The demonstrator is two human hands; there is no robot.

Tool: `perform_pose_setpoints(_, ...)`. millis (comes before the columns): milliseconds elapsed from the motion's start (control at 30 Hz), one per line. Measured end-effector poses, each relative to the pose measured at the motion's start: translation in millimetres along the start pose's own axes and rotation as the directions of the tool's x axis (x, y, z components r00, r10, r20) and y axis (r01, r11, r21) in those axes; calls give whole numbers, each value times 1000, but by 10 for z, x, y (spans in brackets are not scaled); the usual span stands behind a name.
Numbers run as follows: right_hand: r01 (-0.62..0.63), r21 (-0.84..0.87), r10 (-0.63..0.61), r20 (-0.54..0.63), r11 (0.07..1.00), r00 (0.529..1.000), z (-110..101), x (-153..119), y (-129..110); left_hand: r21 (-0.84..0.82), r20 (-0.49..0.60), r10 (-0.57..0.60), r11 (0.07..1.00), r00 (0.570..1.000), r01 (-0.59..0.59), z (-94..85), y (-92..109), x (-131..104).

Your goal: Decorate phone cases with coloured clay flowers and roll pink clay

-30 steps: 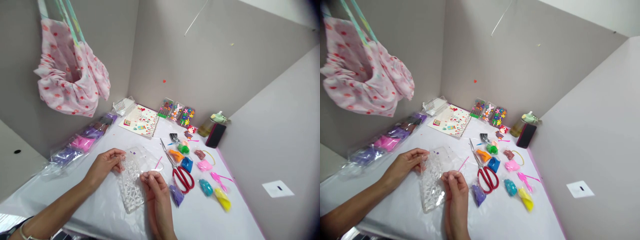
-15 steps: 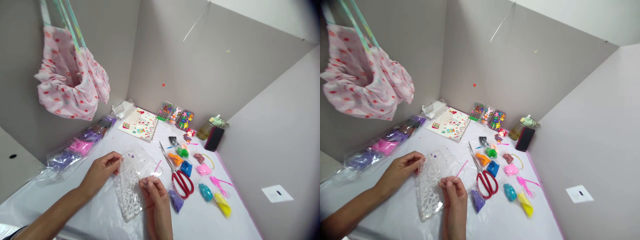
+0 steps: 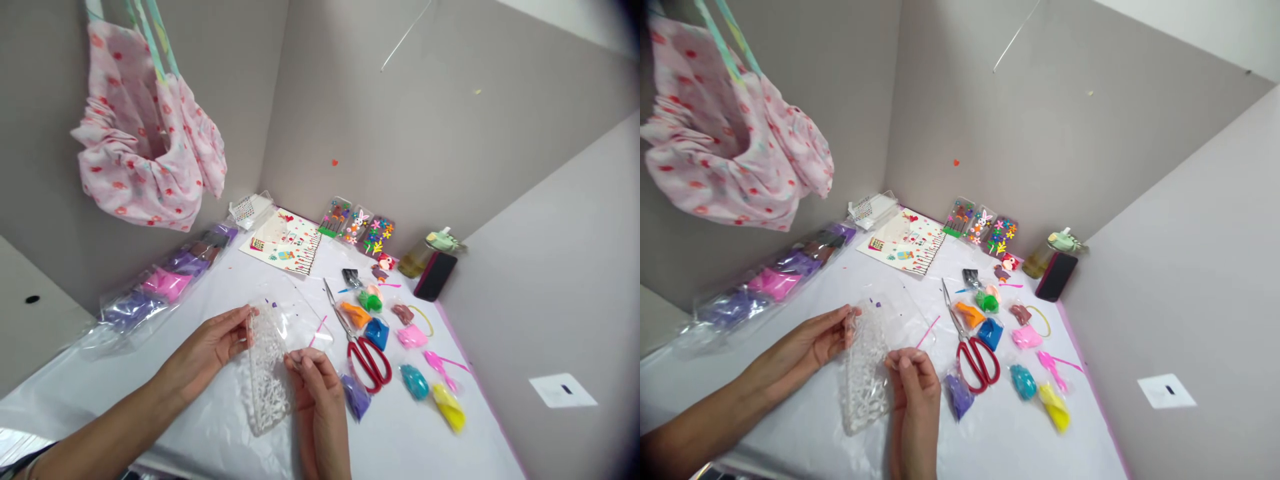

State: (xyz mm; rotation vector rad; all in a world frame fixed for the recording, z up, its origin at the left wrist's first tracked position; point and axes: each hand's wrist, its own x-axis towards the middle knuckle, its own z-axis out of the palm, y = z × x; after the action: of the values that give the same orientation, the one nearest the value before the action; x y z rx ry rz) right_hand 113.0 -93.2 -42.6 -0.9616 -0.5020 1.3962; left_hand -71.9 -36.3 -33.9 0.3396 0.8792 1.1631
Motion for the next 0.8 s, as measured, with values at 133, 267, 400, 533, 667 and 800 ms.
perform_pose_setpoints(133, 13, -36, -12, 19, 999, 1000, 7, -22, -9, -150, -117, -18, 989, 993, 0, 91, -36, -68)
perform_pose_setpoints(267, 11, -26, -10, 32, 1000, 999, -2, -34, -10, -251, -144, -70, 967, 987, 32, 164, -29, -105)
perform_pose_setpoints(400, 14, -30, -14, 27, 999, 1000, -6, -36, -3, -306, -105, -100, 950, 989, 63, 218, -11, -125)
perform_pose_setpoints(533, 8, -20, -7, 29, 1000, 1000, -2, -41, -4, -320, -34, -107, 943, 994, 91, 215, -11, -143)
perform_pose_setpoints(667, 7, -23, -6, 30, 1000, 1000, 3, -49, -8, -305, 41, -100, 946, 994, 108, 146, -27, -123)
perform_pose_setpoints(800, 6, -28, -5, 23, 1000, 1000, 6, -49, -9, -277, 109, -92, 953, 990, 119, 85, -49, -102)
